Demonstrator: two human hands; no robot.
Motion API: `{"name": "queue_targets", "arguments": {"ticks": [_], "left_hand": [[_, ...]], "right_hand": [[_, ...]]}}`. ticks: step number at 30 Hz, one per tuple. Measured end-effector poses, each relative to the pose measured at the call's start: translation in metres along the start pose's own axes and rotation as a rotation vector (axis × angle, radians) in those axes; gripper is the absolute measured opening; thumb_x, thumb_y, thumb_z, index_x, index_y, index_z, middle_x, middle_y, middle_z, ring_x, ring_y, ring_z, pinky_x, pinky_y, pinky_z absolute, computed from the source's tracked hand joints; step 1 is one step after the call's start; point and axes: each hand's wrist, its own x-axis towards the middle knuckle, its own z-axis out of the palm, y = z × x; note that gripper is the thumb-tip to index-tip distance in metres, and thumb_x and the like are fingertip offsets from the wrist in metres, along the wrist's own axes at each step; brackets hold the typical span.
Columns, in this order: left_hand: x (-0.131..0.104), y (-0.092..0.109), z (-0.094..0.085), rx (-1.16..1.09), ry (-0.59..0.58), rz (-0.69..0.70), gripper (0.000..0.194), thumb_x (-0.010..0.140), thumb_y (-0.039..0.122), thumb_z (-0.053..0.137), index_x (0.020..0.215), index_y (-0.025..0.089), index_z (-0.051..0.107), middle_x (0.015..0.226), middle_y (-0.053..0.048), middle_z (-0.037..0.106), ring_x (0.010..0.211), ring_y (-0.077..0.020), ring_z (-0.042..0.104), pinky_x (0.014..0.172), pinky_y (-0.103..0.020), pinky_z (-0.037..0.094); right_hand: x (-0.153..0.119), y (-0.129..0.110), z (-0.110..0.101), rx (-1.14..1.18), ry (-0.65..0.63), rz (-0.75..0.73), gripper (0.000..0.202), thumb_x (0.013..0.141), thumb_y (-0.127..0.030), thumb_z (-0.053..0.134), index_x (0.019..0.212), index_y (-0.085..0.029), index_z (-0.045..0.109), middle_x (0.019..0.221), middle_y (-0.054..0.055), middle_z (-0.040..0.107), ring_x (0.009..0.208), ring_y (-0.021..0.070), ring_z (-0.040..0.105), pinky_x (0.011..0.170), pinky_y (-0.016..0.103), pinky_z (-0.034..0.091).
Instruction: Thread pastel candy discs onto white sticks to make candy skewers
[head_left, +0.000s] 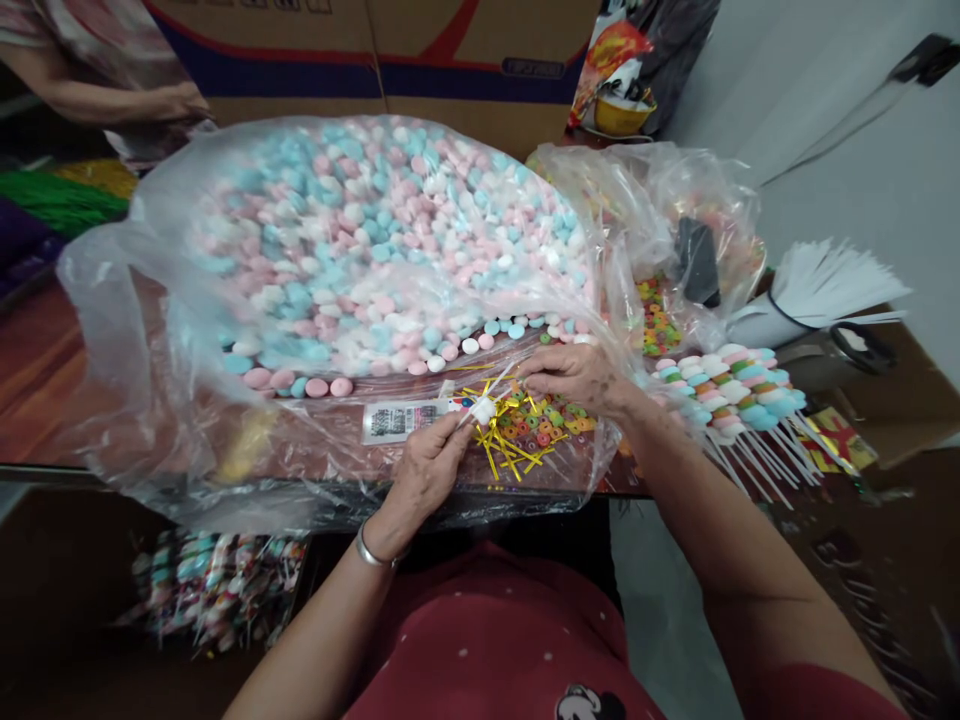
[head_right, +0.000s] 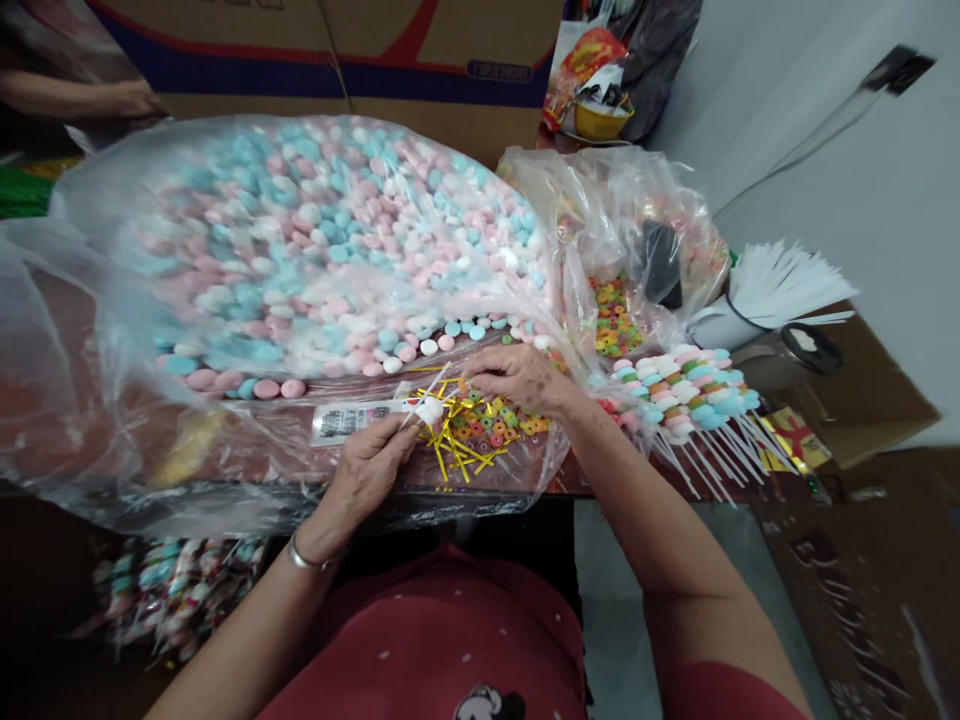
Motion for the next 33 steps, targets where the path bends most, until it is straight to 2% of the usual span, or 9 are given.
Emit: {"name": "queue_targets", "arguments": {"ticks": [2,7,10,19,28,33], "left_hand": [[-0.001,0.000,-0.001,0.003,0.002,-0.015,0.029,0.087,0.039,0.052,0.088,0.017,0.071,0.062,0.003,0.053,0.058,-0.0114,0.042,0.056,-0.022,0.035],[-0.002,-0.002,-0.002,-0.002,-0.007,-0.019,0.032,0.087,0.040,0.053,0.094,0.017,0.074,0.065,0.001,0.058,0.060,-0.0124,0.045,0.056,-0.022,0.037],[-0.002,-0.005,-0.001,0.004,-0.013,-0.007,0.033,0.087,0.040,0.053,0.095,0.017,0.075,0.066,0.001,0.060,0.060,-0.0126,0.048,0.056,-0.021,0.037],[-0.001,0.000,-0.001,0.046,-0.023,0.018,0.029,0.086,0.037,0.053,0.088,0.017,0.074,0.071,0.000,0.066,0.064,-0.0138,0.054,0.061,-0.022,0.042],[0.000,-0.001,0.000,0.062,-0.032,0.041,0.029,0.087,0.035,0.053,0.091,0.018,0.075,0.068,0.000,0.066,0.065,-0.0149,0.057,0.061,-0.022,0.044],[-0.001,-0.001,0.001,0.048,-0.038,0.045,0.030,0.086,0.036,0.053,0.094,0.018,0.076,0.078,-0.001,0.072,0.069,-0.0154,0.060,0.065,-0.023,0.045]], "right_hand": [[-0.001,0.004,0.003,0.023,0.006,0.011,0.017,0.084,-0.028,0.063,0.090,-0.020,0.076,0.088,0.002,0.074,0.079,0.0125,0.066,0.074,0.026,0.052],[-0.009,0.009,0.010,0.207,0.010,0.108,0.019,0.083,-0.033,0.065,0.091,-0.019,0.074,0.073,-0.001,0.069,0.060,0.0092,0.063,0.056,0.022,0.050],[-0.015,0.007,0.014,0.282,0.042,0.135,0.019,0.082,-0.034,0.067,0.089,-0.017,0.074,0.067,-0.002,0.066,0.058,0.0090,0.063,0.055,0.021,0.051],[-0.022,0.014,0.021,0.409,0.070,0.179,0.026,0.079,-0.039,0.071,0.089,-0.015,0.074,0.069,-0.001,0.066,0.055,0.0089,0.064,0.052,0.021,0.053],[-0.025,0.013,0.025,0.326,0.105,0.186,0.025,0.080,-0.038,0.069,0.091,-0.017,0.075,0.072,-0.001,0.068,0.055,0.0089,0.065,0.051,0.019,0.053],[-0.024,0.009,0.028,0.292,0.076,0.144,0.022,0.083,-0.034,0.065,0.090,-0.016,0.075,0.074,0.000,0.069,0.055,0.0079,0.061,0.053,0.020,0.051]]}}
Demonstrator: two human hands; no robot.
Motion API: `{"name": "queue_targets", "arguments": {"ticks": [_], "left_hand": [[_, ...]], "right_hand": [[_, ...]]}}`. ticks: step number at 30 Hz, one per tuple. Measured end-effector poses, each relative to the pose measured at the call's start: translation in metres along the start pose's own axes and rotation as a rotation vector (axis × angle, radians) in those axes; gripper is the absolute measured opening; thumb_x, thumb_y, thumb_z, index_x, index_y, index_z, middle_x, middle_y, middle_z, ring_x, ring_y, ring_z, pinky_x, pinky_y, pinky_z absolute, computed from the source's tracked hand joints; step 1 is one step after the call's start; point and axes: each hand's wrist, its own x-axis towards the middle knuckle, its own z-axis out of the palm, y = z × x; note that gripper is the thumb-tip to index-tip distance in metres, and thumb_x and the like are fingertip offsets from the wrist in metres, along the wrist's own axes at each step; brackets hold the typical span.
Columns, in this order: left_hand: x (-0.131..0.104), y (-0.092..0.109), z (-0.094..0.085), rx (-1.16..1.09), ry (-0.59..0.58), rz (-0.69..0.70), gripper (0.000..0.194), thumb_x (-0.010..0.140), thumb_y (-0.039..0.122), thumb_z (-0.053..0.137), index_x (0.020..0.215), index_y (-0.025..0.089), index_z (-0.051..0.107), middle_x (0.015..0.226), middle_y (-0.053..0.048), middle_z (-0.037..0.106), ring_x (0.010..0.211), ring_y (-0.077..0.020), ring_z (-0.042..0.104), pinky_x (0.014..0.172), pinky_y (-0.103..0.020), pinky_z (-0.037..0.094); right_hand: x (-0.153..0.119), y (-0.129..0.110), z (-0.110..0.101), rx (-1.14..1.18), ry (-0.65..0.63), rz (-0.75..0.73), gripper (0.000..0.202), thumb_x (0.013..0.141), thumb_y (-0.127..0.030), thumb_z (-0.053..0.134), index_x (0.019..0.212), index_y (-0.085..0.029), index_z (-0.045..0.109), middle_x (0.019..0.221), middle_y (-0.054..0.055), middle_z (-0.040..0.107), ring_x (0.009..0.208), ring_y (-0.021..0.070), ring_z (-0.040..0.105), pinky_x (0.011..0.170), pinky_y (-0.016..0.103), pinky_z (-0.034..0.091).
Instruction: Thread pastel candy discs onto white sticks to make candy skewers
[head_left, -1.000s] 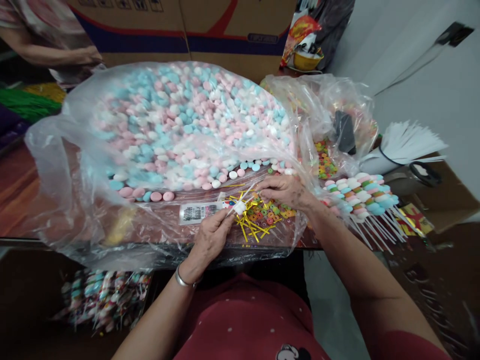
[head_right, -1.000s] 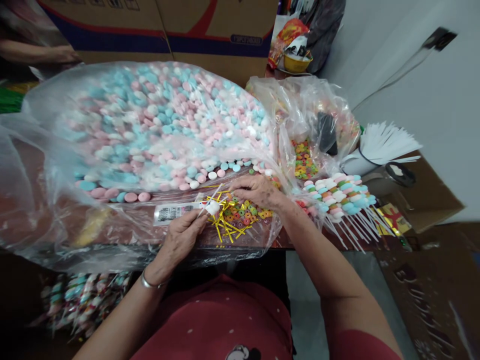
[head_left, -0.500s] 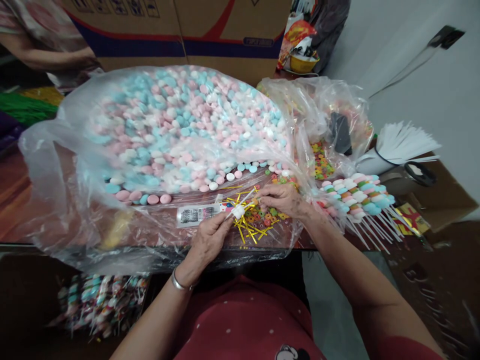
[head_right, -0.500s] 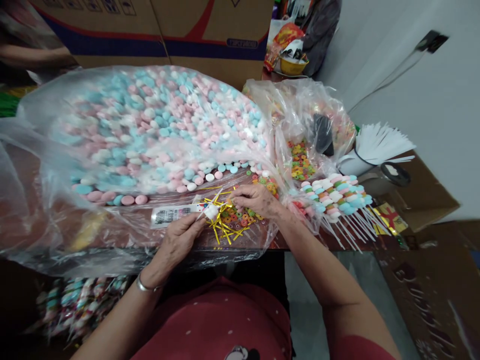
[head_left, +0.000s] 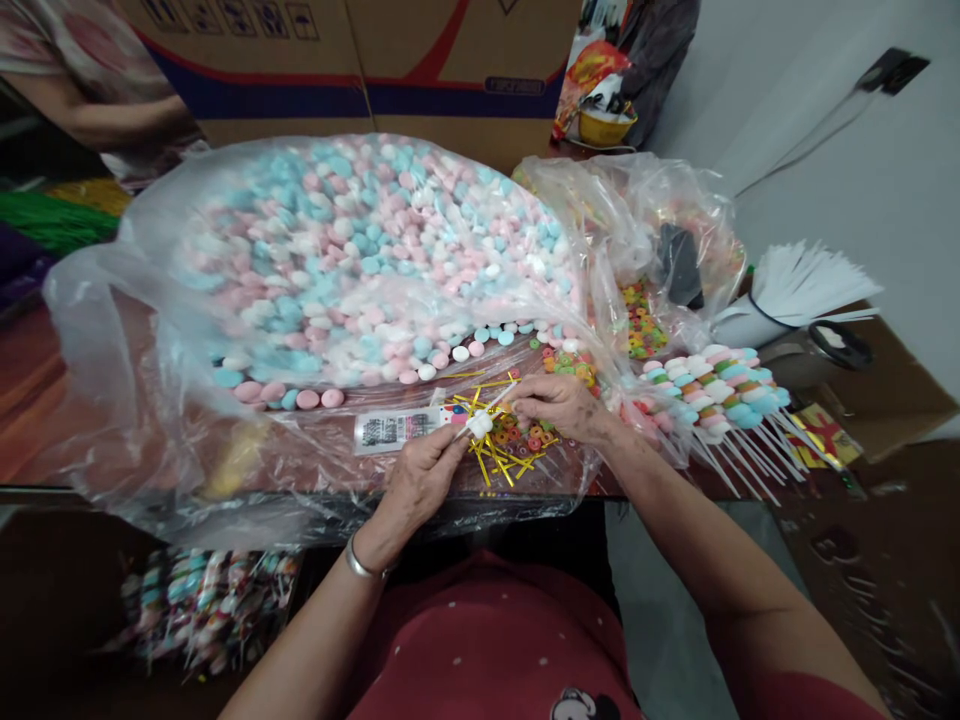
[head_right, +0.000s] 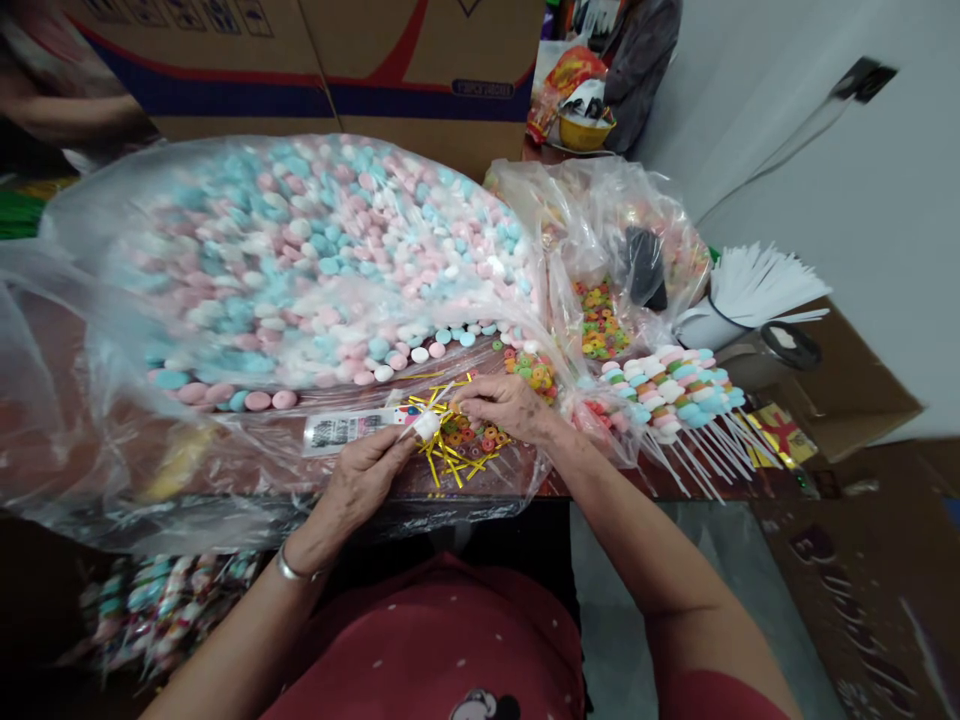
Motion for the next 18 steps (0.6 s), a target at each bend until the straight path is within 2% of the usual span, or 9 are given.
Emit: {"name": "queue_targets", "arguments": {"ticks": [3,5,10,12,15,16,18], "left_hand": [[0.000,-0.002,0.001,-0.006,-0.010,-0.009,0.032,0.086,0.037,0.053,0.098,0.018,0.076,0.082,-0.002,0.073,0.073,-0.0166,0.062,0.068,-0.025,0.046],[0.001,-0.004,0.001,-0.018,-0.019,-0.007,0.033,0.087,0.037,0.053,0.099,0.018,0.076,0.084,-0.002,0.074,0.075,-0.0170,0.062,0.071,-0.025,0.045],[0.001,-0.006,0.000,-0.037,-0.003,-0.032,0.031,0.087,0.037,0.053,0.099,0.018,0.075,0.077,0.000,0.068,0.069,-0.0145,0.055,0.066,-0.024,0.042],[0.000,-0.005,-0.001,-0.052,0.010,-0.059,0.031,0.088,0.039,0.053,0.099,0.018,0.074,0.068,0.002,0.060,0.063,-0.0129,0.049,0.060,-0.023,0.037],[-0.001,-0.005,-0.002,-0.091,0.011,-0.063,0.031,0.091,0.041,0.051,0.092,0.017,0.070,0.061,0.004,0.047,0.059,-0.0114,0.040,0.055,-0.022,0.031],[-0.001,-0.005,-0.002,-0.103,0.011,-0.059,0.030,0.092,0.041,0.050,0.089,0.017,0.068,0.061,0.005,0.044,0.058,-0.0112,0.039,0.055,-0.023,0.030],[-0.002,-0.003,-0.001,-0.112,0.016,-0.061,0.029,0.092,0.040,0.050,0.082,0.017,0.064,0.060,0.005,0.042,0.057,-0.0109,0.038,0.055,-0.023,0.029]], "right_hand": [[0.002,0.000,0.005,-0.036,-0.038,-0.040,0.021,0.083,-0.033,0.065,0.091,-0.017,0.075,0.074,0.001,0.070,0.057,0.0093,0.060,0.055,0.022,0.050],[0.005,0.001,0.010,-0.082,-0.052,-0.093,0.020,0.084,-0.034,0.065,0.091,-0.018,0.076,0.076,0.002,0.070,0.064,0.0115,0.061,0.062,0.025,0.052],[0.008,-0.001,0.019,-0.221,0.029,-0.258,0.019,0.085,-0.035,0.066,0.093,-0.021,0.077,0.092,0.005,0.071,0.088,0.0167,0.064,0.085,0.033,0.052],[0.008,-0.006,0.012,-0.270,0.122,-0.269,0.025,0.086,-0.036,0.064,0.105,-0.023,0.074,0.102,0.005,0.070,0.092,0.0167,0.064,0.084,0.033,0.052],[0.013,-0.014,-0.016,-0.488,0.314,-0.159,0.030,0.091,-0.032,0.054,0.116,-0.024,0.070,0.106,0.004,0.071,0.092,0.0169,0.064,0.083,0.032,0.051],[0.016,-0.016,-0.027,-0.637,0.341,-0.110,0.029,0.091,-0.029,0.052,0.111,-0.022,0.071,0.103,0.005,0.072,0.094,0.0182,0.064,0.085,0.033,0.050],[0.022,-0.017,-0.044,-0.992,0.258,0.026,0.027,0.090,-0.022,0.048,0.101,-0.018,0.073,0.097,0.007,0.073,0.093,0.0209,0.063,0.084,0.033,0.048]]}}
